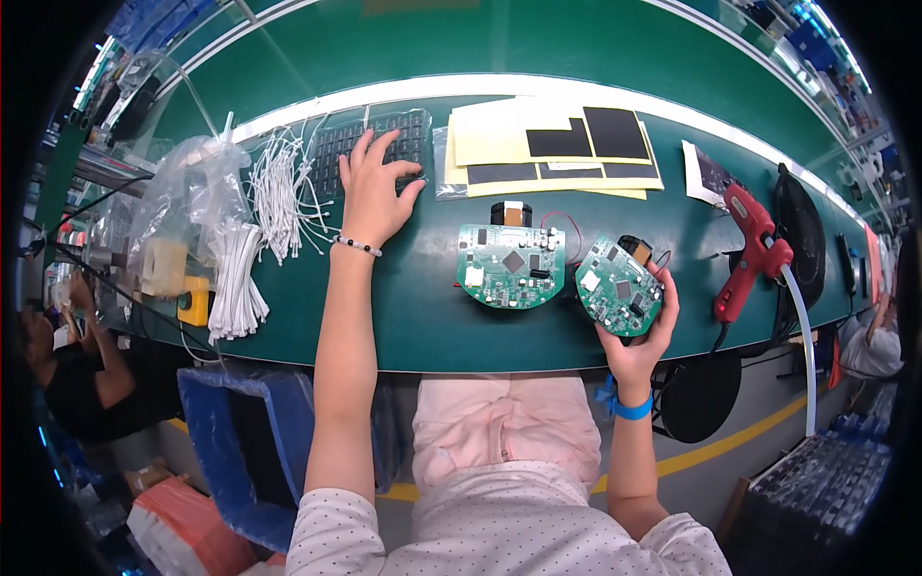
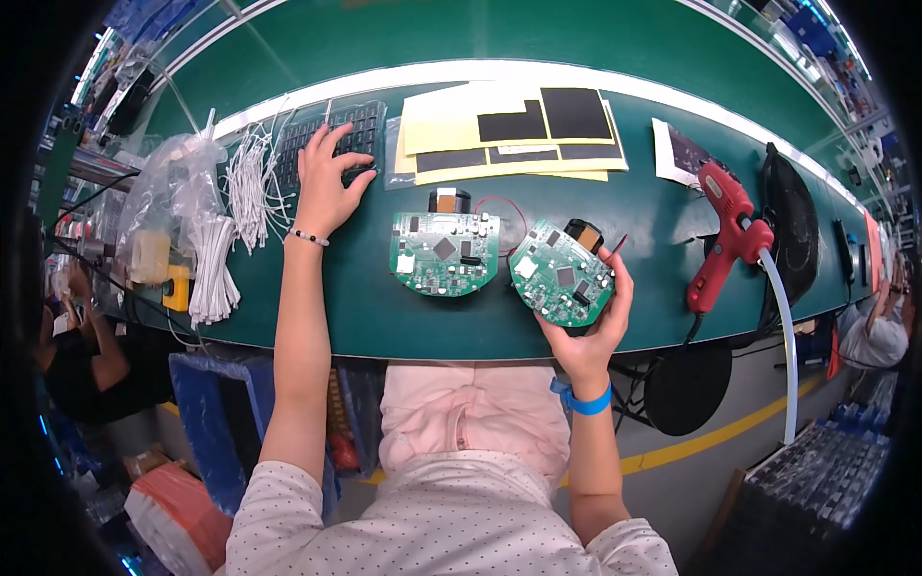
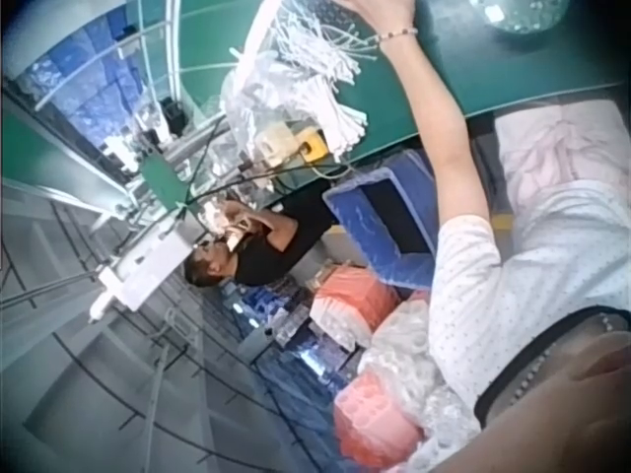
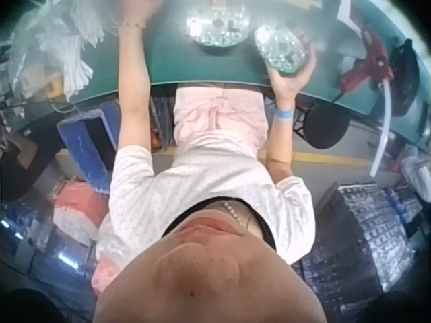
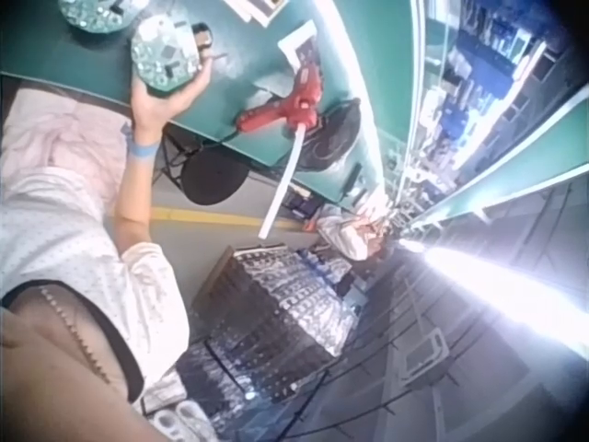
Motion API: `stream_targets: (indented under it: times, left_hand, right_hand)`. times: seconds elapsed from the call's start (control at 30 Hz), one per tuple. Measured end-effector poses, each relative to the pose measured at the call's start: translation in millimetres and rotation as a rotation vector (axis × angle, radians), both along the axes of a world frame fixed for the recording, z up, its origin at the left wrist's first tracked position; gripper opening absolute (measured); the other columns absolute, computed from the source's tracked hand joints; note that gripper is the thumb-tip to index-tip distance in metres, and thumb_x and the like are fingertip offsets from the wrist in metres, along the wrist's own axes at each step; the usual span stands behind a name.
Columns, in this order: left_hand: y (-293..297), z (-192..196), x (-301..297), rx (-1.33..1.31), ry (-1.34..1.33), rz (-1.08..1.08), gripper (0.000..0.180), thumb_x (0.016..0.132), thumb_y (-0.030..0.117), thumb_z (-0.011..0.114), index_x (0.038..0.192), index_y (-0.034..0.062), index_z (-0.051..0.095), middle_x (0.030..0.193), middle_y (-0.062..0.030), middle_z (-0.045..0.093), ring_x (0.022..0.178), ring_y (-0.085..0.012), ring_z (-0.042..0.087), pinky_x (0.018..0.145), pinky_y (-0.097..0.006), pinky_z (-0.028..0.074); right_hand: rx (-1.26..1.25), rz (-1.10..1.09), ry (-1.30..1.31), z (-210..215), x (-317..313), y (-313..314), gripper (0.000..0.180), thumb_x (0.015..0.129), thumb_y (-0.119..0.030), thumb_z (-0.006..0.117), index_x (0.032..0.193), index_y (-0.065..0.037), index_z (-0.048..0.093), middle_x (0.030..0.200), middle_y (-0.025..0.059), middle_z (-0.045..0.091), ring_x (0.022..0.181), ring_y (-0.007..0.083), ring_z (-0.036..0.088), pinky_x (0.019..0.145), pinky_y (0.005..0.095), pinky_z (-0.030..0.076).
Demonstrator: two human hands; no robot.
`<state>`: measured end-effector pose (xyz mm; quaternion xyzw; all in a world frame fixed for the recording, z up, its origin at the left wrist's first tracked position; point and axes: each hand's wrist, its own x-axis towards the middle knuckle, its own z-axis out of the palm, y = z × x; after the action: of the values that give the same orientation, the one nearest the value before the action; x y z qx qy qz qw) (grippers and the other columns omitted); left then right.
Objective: The person secures electronic components and wires onto a printed circuit board using a hot glue gun.
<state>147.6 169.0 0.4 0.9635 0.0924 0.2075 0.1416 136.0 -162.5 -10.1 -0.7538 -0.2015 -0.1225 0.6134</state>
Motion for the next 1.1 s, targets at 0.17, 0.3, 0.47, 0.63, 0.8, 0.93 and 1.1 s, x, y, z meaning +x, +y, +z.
stream_targets:
  times: [0.17,0.3,0.47,0.63,0.8,0.93,1.1]
  left_hand:
    - [-0.5,0.6,-1.0,-0.02,0.033,0.042,0.017,0.068,0.021,0.067,0.084,0.0145,0.066,0.122,-0.0057,0.045,0.121,-0.03,0.03,0.098,-0.054,0.02]
    - [-7.6,-4.0,0.0,0.023,0.003,0.105,0.019,0.07,0.023,0.065,0.087,0.0142,0.064,0.119,-0.0072,0.046,0.119,-0.0303,0.032,0.096,-0.055,0.023]
    - [-7.8,-5.4,-0.7,0.027,-0.029,0.13,0.014,0.07,0.019,0.066,0.083,0.0138,0.064,0.116,-0.007,0.047,0.118,-0.0301,0.034,0.095,-0.055,0.023]
    - [-5.7,-4.0,-1.8,-0.038,-0.066,0.105,0.008,0.067,0.015,0.067,0.075,0.0122,0.066,0.111,-0.0051,0.05,0.115,-0.028,0.036,0.096,-0.055,0.022]
    - [4.8,-2.3,-0.8,-0.168,-0.119,0.052,0.005,0.068,0.015,0.066,0.07,0.0109,0.066,0.105,-0.0036,0.053,0.112,-0.0257,0.04,0.096,-0.055,0.022]
    - [9.0,7.9,1.0,-0.246,-0.324,0.036,0.006,0.071,0.015,0.063,0.071,0.0094,0.066,0.092,-0.0033,0.061,0.096,-0.0227,0.052,0.094,-0.043,0.03]
    - [2.8,10.7,4.0,-0.268,-0.412,0.063,0.009,0.078,0.013,0.058,0.076,0.005,0.063,0.073,-0.0062,0.065,0.069,-0.0223,0.062,0.087,-0.039,0.039]
  right_hand:
    - [-0.005,-0.033,-0.021,1.7,1.1,2.7,0.088,0.053,-0.006,0.076,0.127,0.001,0.029,0.124,0.0158,0.038,0.111,0.0243,0.042,0.094,0.0329,0.035]
    - [0.011,-0.024,-0.017,-1.2,0.8,1.9,0.087,0.053,-0.003,0.073,0.127,0.001,0.028,0.125,0.0155,0.037,0.113,0.0243,0.041,0.095,0.0332,0.034]
    - [0.001,-0.015,-0.012,0.5,-1.2,1.9,0.086,0.054,-0.001,0.071,0.128,0.001,0.026,0.126,0.0152,0.036,0.113,0.0242,0.041,0.096,0.0339,0.033]
    - [0.051,-0.002,0.01,0.1,-2.3,4.3,0.085,0.056,0.0,0.07,0.128,0.001,0.025,0.127,0.0151,0.035,0.114,0.0241,0.04,0.096,0.034,0.033]
    - [0.005,-0.023,-0.015,0.9,-0.9,3.5,0.085,0.056,-0.001,0.07,0.128,0.001,0.026,0.127,0.0153,0.035,0.114,0.024,0.04,0.096,0.0339,0.033]
    - [0.014,-0.022,-0.007,-0.8,-0.4,3.7,0.086,0.055,-0.003,0.071,0.128,0.001,0.026,0.127,0.0154,0.035,0.114,0.0238,0.04,0.096,0.0337,0.033]
    - [-0.017,-0.03,-0.027,1.8,-0.4,1.3,0.086,0.055,-0.004,0.073,0.128,0.001,0.027,0.126,0.0155,0.036,0.114,0.0241,0.04,0.096,0.0336,0.033]
